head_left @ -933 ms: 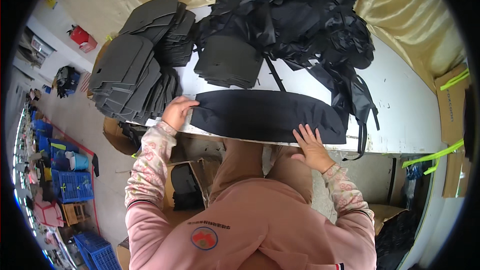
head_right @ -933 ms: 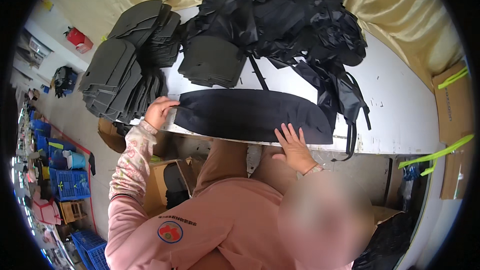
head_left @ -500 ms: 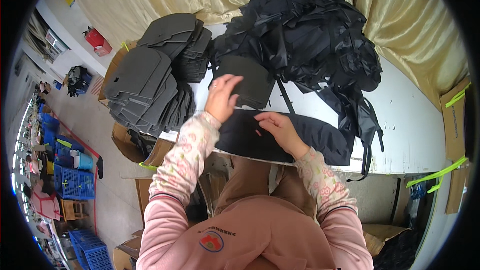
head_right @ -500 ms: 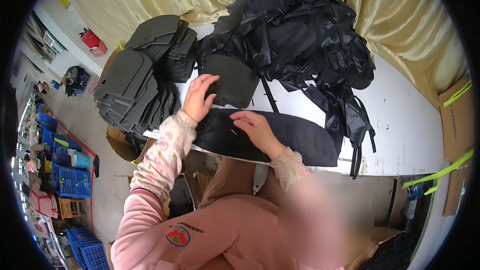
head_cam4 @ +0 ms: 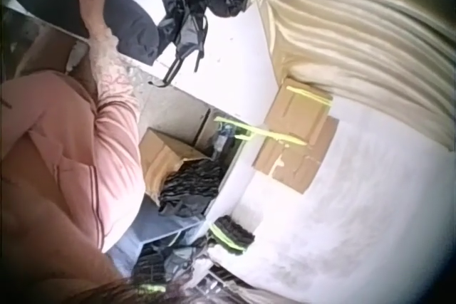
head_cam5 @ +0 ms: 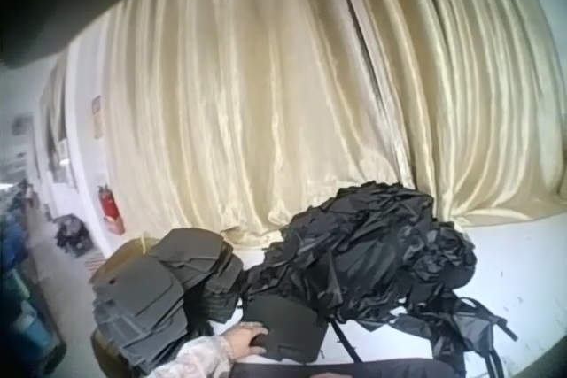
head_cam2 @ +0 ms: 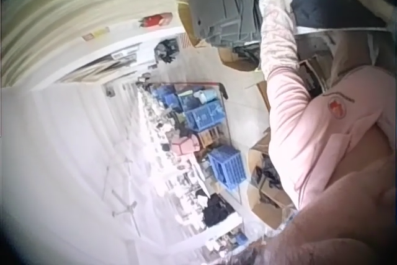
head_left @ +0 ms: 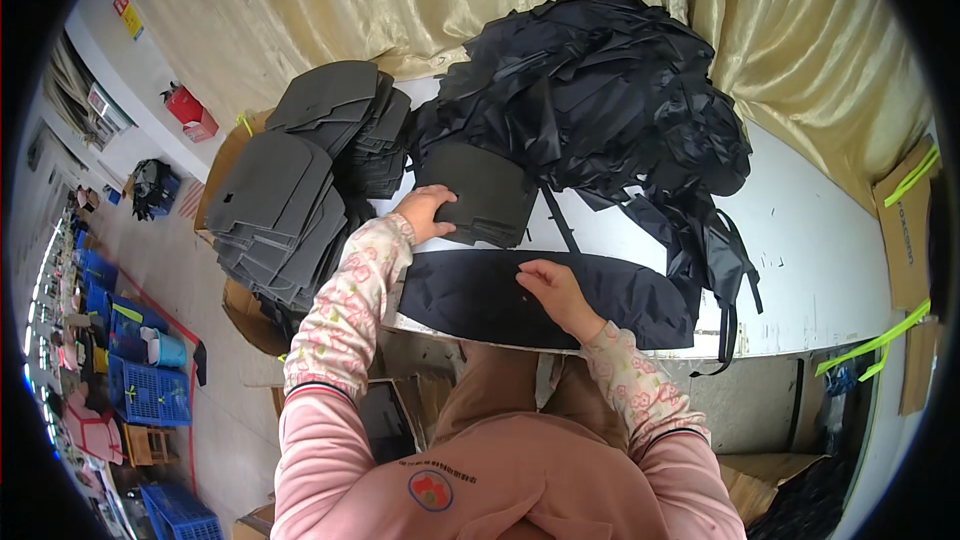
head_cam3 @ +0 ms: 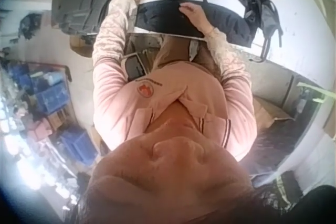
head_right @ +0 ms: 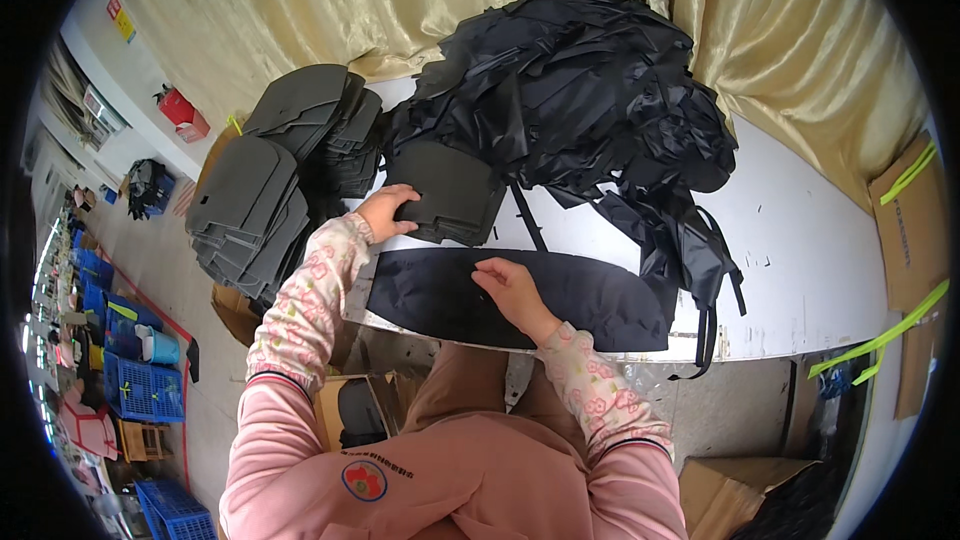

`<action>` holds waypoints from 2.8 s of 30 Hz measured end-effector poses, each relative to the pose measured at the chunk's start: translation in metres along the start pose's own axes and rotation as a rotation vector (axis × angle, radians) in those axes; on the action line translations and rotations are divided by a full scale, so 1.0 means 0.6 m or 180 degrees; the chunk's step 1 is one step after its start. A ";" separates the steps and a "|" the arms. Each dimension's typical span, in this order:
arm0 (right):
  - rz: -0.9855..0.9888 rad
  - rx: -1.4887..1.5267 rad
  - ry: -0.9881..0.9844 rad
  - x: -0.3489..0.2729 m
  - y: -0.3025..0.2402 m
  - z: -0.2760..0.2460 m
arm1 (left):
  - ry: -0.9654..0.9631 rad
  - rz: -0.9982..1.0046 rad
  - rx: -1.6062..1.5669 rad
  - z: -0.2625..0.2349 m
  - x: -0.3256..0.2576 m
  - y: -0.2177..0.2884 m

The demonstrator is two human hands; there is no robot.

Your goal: Inspecting and sorting black fabric or synthetic panels into boxes on a factory assembly line.

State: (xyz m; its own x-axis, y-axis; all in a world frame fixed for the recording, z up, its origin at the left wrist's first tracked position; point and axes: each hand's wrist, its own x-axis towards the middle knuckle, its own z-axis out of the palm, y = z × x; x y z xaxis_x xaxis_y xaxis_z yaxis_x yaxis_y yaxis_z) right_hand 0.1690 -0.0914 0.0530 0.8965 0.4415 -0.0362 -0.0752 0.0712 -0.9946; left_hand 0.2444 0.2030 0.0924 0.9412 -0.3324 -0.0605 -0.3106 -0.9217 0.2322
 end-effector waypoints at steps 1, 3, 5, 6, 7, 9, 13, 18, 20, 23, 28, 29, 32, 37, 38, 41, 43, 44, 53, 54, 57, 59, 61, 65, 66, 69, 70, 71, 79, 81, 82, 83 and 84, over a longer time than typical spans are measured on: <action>-0.0091 -0.0089 0.0032 0.004 -0.007 0.003 | 0.0422 0.0119 -0.0595 -0.012 -0.014 0.007; -0.0187 -0.0168 0.0154 0.011 -0.030 0.000 | 0.1026 0.0190 -0.1765 -0.039 -0.029 0.057; -0.0966 -0.0422 0.0391 0.016 -0.073 0.018 | 0.1210 0.0126 -0.2580 -0.037 -0.059 0.115; -0.0971 -0.0398 0.0402 0.018 -0.089 0.027 | 0.1405 0.0045 -0.3417 -0.033 -0.074 0.144; -0.1118 -0.0543 0.0456 0.021 -0.102 0.034 | 0.1417 -0.0033 -0.3737 -0.035 -0.089 0.180; -0.1289 -0.0658 0.0455 0.024 -0.125 0.049 | 0.1610 -0.0081 -0.3846 -0.019 -0.112 0.220; -0.1084 -0.0305 0.0378 0.019 -0.125 0.057 | 0.1701 -0.0080 -0.4061 0.026 -0.130 0.239; -0.0930 -0.0060 0.0393 -0.006 -0.126 0.048 | 0.2202 0.0268 -0.3559 0.016 -0.141 0.268; -0.0929 -0.0165 0.0452 -0.012 -0.127 0.045 | 0.2177 0.0207 -0.3752 0.011 -0.143 0.278; -0.1206 -0.0326 0.0568 -0.019 -0.124 0.052 | 0.1910 0.0617 -0.3160 0.005 -0.147 0.293; -0.2637 -0.1439 0.0462 -0.027 -0.101 -0.005 | 0.1829 0.0964 -0.2248 -0.006 -0.141 0.294; -0.2564 -0.1806 -0.0123 -0.036 -0.115 -0.040 | 0.1970 0.1139 -0.1601 -0.009 -0.142 0.281; -0.0054 0.0498 -0.1963 -0.079 -0.217 -0.121 | 0.1910 0.1229 -0.0632 -0.044 -0.154 0.274; 0.0372 0.0748 -0.0183 -0.114 -0.219 -0.124 | 0.1440 0.1487 -0.0917 -0.067 -0.160 0.280; 0.0381 0.0744 -0.0163 -0.116 -0.205 -0.131 | 0.1187 0.1489 -0.1673 -0.069 -0.164 0.285; 0.0529 0.0608 0.0009 -0.122 -0.139 -0.177 | 0.1700 0.1026 -0.4410 -0.034 -0.175 0.273; 0.0710 0.0301 0.0205 -0.137 -0.077 -0.226 | 0.2519 0.0263 -0.4336 -0.026 -0.184 0.244; 0.0717 0.0305 0.0199 -0.147 -0.053 -0.242 | 0.2867 -0.0079 -0.4178 -0.018 -0.190 0.226; 0.1566 -0.1220 0.0970 -0.235 0.027 -0.356 | 0.3495 -0.1533 -0.3593 0.067 -0.273 0.050; 0.1551 -0.1219 0.0941 -0.233 0.025 -0.354 | 0.3424 -0.1624 -0.3404 0.083 -0.281 0.027; 0.1493 -0.1343 0.0976 -0.238 0.022 -0.350 | 0.3291 -0.0884 -0.1564 0.104 -0.268 0.025; 0.1553 -0.1077 0.0998 -0.245 0.031 -0.358 | 0.3049 -0.0709 -0.0040 0.053 -0.237 0.158; 0.1430 -0.0851 0.0893 -0.238 0.041 -0.359 | 0.2239 -0.0147 -0.1750 0.076 -0.233 0.227; 0.1322 -0.0165 0.0755 -0.242 0.033 -0.351 | -0.2131 -0.0850 -0.6287 0.222 -0.219 0.384; 0.1318 0.0187 0.0773 -0.246 0.027 -0.349 | -0.2361 -0.1209 -0.6726 0.244 -0.212 0.423; 0.1309 0.0477 0.0720 -0.251 0.031 -0.348 | -0.2202 -0.1864 -0.7554 0.265 -0.181 0.493; 0.1310 0.0589 0.0764 -0.251 0.029 -0.344 | -0.1814 -0.2189 -0.7878 0.266 -0.172 0.505; 0.1316 0.0558 0.0759 -0.251 0.025 -0.342 | -0.1792 -0.2176 -0.7929 0.271 -0.160 0.508; 0.1182 -0.0081 0.0868 -0.254 0.027 -0.322 | -0.0302 -0.2052 -0.8518 0.301 -0.099 0.514; 0.1098 -0.0355 0.0928 -0.253 0.023 -0.311 | -0.0201 -0.2102 -0.8474 0.308 -0.101 0.514; 0.1010 -0.0634 0.1000 -0.254 0.022 -0.308 | -0.0120 -0.2143 -0.8432 0.310 -0.102 0.515; 0.1014 -0.0630 0.1007 -0.254 0.024 -0.306 | -0.0129 -0.2150 -0.8428 0.311 -0.104 0.516; 0.0907 -0.0756 0.1029 -0.254 0.029 -0.306 | -0.0098 -0.2175 -0.8400 0.313 -0.106 0.516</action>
State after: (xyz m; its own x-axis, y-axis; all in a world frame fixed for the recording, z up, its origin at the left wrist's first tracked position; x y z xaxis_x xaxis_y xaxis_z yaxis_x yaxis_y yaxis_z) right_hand 0.1110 -0.3215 0.0235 0.9472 0.1108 -0.3008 -0.2691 -0.2346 -0.9341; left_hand 0.0633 -0.0987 -0.0139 0.7903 -0.3122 -0.5273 0.4503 0.8795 0.1541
